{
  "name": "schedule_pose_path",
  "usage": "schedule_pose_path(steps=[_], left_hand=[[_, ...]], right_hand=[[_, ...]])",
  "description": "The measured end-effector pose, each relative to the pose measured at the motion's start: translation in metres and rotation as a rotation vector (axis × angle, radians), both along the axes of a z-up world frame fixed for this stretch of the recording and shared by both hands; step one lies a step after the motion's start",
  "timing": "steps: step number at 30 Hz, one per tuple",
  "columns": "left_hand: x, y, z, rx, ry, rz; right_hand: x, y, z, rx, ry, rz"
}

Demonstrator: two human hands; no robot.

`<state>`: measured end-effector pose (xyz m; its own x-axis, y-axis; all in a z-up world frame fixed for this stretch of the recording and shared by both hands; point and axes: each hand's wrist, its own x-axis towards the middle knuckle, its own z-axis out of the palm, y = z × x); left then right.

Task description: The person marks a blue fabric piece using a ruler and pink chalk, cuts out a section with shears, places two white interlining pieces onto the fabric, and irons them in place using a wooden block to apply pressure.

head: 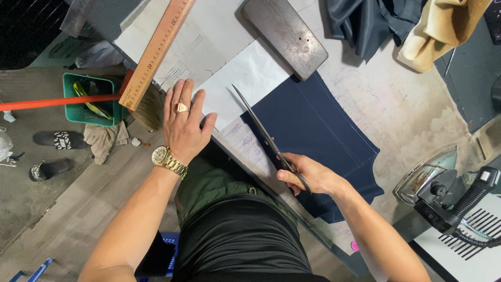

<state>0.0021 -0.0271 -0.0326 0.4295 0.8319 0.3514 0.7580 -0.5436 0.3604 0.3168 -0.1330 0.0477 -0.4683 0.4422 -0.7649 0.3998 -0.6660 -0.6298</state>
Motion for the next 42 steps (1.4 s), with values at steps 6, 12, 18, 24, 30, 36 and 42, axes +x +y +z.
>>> schedule_pose_path(steps=[6,12,18,24,30,36,42], left_hand=[[-0.001,0.0,-0.001,-0.019,0.002,-0.002],[0.0,-0.001,-0.002,-0.033,-0.006,0.001],[0.0,0.0,-0.002,-0.028,-0.008,0.001],[0.0,-0.001,-0.003,-0.019,-0.01,0.004],[0.0,-0.001,-0.005,-0.021,-0.032,0.012],[0.0,-0.002,-0.009,-0.02,-0.033,0.015],[-0.001,-0.003,-0.012,-0.033,-0.023,0.02]], right_hand=[[-0.002,0.0,-0.006,0.003,0.028,-0.014],[-0.006,0.002,-0.003,0.014,0.032,-0.014],[-0.006,0.002,-0.003,0.005,0.06,-0.034],[-0.002,-0.004,-0.009,-0.021,0.073,-0.068],[0.006,0.0,-0.017,-0.075,0.135,-0.07],[0.0,0.044,0.007,-0.043,0.119,-0.058],[0.006,0.058,-0.002,-0.045,0.079,0.023]])
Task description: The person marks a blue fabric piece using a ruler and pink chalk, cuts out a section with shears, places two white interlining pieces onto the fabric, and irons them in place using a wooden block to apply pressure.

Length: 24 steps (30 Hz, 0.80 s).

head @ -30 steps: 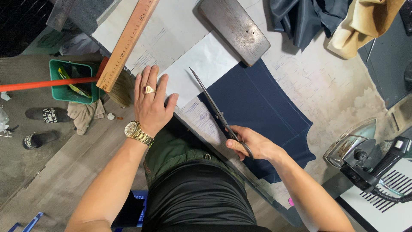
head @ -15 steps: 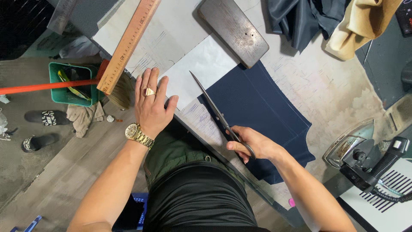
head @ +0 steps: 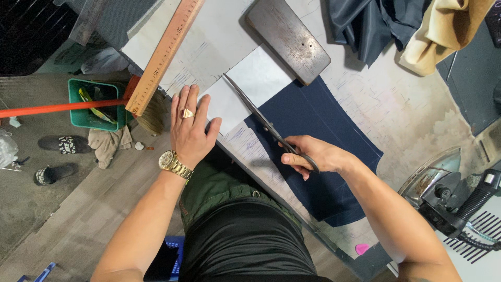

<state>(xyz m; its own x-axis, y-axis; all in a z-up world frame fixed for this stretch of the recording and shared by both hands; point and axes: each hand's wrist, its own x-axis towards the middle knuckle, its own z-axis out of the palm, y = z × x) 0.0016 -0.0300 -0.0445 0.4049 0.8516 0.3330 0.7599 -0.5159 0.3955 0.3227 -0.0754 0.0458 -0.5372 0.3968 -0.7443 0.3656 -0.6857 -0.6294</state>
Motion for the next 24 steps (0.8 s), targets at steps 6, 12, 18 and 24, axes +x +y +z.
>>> schedule_pose_path(steps=[6,12,18,24], left_hand=[[0.003,-0.002,0.006,-0.1,-0.046,0.1],[0.003,-0.01,0.001,-0.007,-0.1,0.179],[-0.027,-0.012,-0.018,-0.081,-0.432,0.303],[-0.033,-0.003,0.014,-0.353,-0.638,0.465]], right_hand=[[-0.007,-0.002,0.016,-0.001,-0.081,0.012],[0.003,-0.036,0.015,0.059,-0.187,-0.058],[0.023,-0.062,0.037,0.111,-0.28,-0.105],[0.043,-0.089,0.011,0.358,-0.586,-0.671]])
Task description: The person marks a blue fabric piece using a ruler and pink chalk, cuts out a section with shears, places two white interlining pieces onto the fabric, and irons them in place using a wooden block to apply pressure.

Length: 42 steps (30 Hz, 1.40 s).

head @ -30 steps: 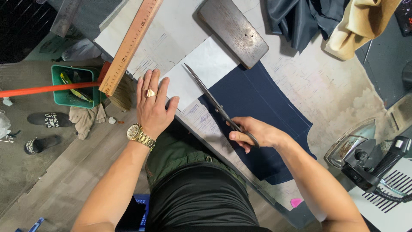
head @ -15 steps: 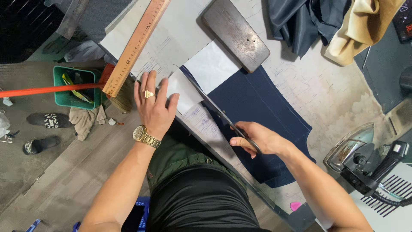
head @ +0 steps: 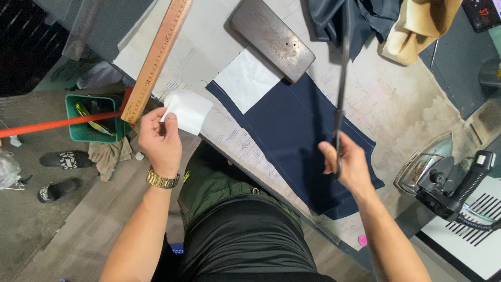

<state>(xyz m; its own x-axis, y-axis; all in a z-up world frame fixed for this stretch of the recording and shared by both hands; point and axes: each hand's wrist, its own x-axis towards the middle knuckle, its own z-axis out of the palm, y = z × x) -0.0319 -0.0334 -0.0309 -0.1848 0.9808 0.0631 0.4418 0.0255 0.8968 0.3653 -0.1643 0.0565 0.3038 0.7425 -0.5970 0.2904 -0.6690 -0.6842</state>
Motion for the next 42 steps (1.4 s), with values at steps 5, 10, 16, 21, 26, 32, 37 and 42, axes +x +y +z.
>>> schedule_pose_path(steps=[5,10,16,21,26,32,37,42], left_hand=[[0.016,0.018,0.01,-0.206,-0.277,-0.028],[0.041,0.045,0.042,-0.425,-0.56,-0.104],[0.031,0.094,0.034,-0.446,-0.474,-0.13],[-0.026,0.185,0.058,-0.116,-0.398,-0.03],[-0.153,0.349,0.015,0.216,-0.074,0.118],[-0.185,0.482,-0.099,-0.04,0.644,-0.457],[-0.141,0.497,-0.184,-0.421,0.806,-1.056],[-0.082,0.51,-0.111,-0.836,0.895,-0.722]], right_hand=[[0.039,0.005,-0.009,-0.004,-0.271,-0.191],[0.041,-0.004,-0.016,0.007,-0.391,-0.309],[0.043,-0.031,-0.057,-0.065,-0.585,-0.162],[0.019,-0.036,-0.06,-0.001,-0.785,-0.13],[-0.077,0.035,-0.063,0.426,-1.04,-0.178],[-0.212,0.125,-0.088,0.438,-0.867,-0.123],[-0.255,0.151,-0.1,0.465,-1.0,-0.009],[-0.268,0.168,-0.091,0.454,-1.059,-0.062]])
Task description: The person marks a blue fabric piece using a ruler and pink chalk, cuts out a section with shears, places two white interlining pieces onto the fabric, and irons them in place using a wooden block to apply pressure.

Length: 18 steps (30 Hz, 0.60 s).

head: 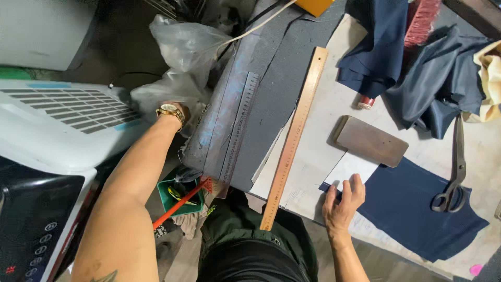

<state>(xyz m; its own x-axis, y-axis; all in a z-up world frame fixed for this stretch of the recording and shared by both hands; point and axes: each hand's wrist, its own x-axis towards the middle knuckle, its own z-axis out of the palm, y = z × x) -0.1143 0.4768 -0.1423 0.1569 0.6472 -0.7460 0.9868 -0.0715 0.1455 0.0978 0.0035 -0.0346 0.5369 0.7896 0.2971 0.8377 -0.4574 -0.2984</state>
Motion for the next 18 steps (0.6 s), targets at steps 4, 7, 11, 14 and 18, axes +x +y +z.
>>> schedule_pose_path(steps=[4,7,11,14,18], left_hand=[[-0.048,0.008,-0.062,-0.055,0.041,-0.389],[-0.056,-0.004,-0.044,-0.083,0.081,-1.01],[-0.02,-0.044,0.113,0.512,-0.195,-0.711],[0.045,-0.106,0.167,0.749,-0.855,-0.518],[0.18,-0.197,0.155,0.768,-1.316,-0.977]], right_hand=[[0.006,-0.019,-0.01,0.093,-0.027,-0.006],[0.012,-0.03,0.002,0.053,0.12,-0.303],[0.039,-0.02,0.023,0.149,0.363,-0.624],[0.058,-0.011,0.032,0.157,0.589,-0.899],[0.068,0.001,0.017,0.164,0.598,-0.844]])
